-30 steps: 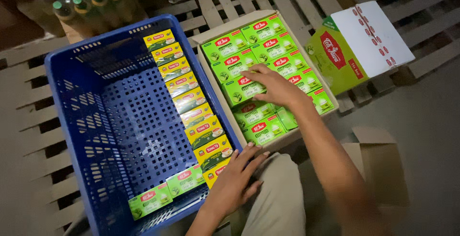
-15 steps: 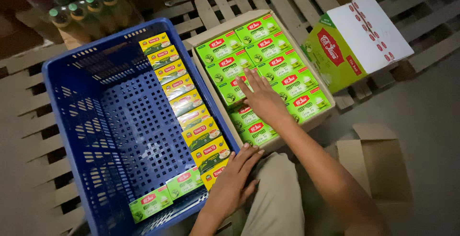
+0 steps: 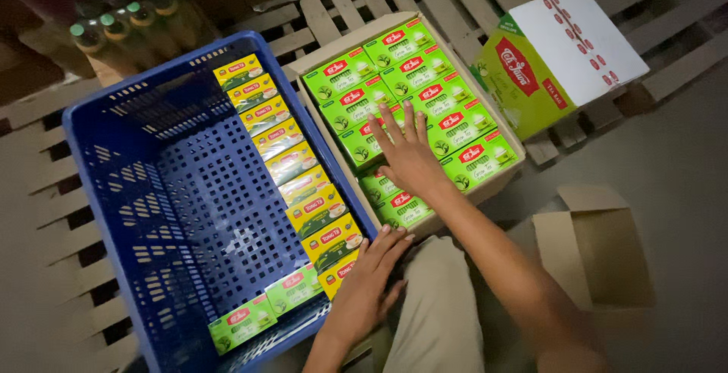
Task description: The person transfers small green and yellow boxes from a blue plastic basket into a larger cardboard box. They arrange the items in rows, close the cardboard box flaps, and then begin transferring yellow boxes into a second cardboard box.
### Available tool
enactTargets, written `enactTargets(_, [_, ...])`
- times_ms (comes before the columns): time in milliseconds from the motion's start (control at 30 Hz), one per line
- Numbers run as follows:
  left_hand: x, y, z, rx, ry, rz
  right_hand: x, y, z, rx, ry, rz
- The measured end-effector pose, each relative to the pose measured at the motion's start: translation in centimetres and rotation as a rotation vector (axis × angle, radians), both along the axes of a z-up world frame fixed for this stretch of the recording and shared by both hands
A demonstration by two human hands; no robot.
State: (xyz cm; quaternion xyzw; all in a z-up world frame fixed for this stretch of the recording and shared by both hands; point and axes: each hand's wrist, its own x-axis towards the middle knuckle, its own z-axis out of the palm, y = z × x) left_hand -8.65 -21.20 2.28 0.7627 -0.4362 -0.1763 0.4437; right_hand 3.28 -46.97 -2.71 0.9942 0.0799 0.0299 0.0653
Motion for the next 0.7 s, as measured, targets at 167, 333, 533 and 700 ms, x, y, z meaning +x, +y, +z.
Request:
enactTargets(167, [0.0,0.3,0.2,-0.009,0.025,-0.007,-2.1,0.7,3.9,-0.187,0.123,-0.187])
enactTargets(333, [0.3,0.6,0.8,-0.001,0.068,-0.031,-5.0,-3.8,1.7,-0.150,0.122,-0.450])
enactTargets(533, [0.4,0.5,0.3,0.001,-0.022,-0.048,-5.0,-4.9,0.3,0.067,0.124,-0.459])
enactTargets(700, [0.2,0.5,1.0,-0.019,-0.020,-0.020,-4.6,-4.5,0.9,0.074,0.207,-0.506])
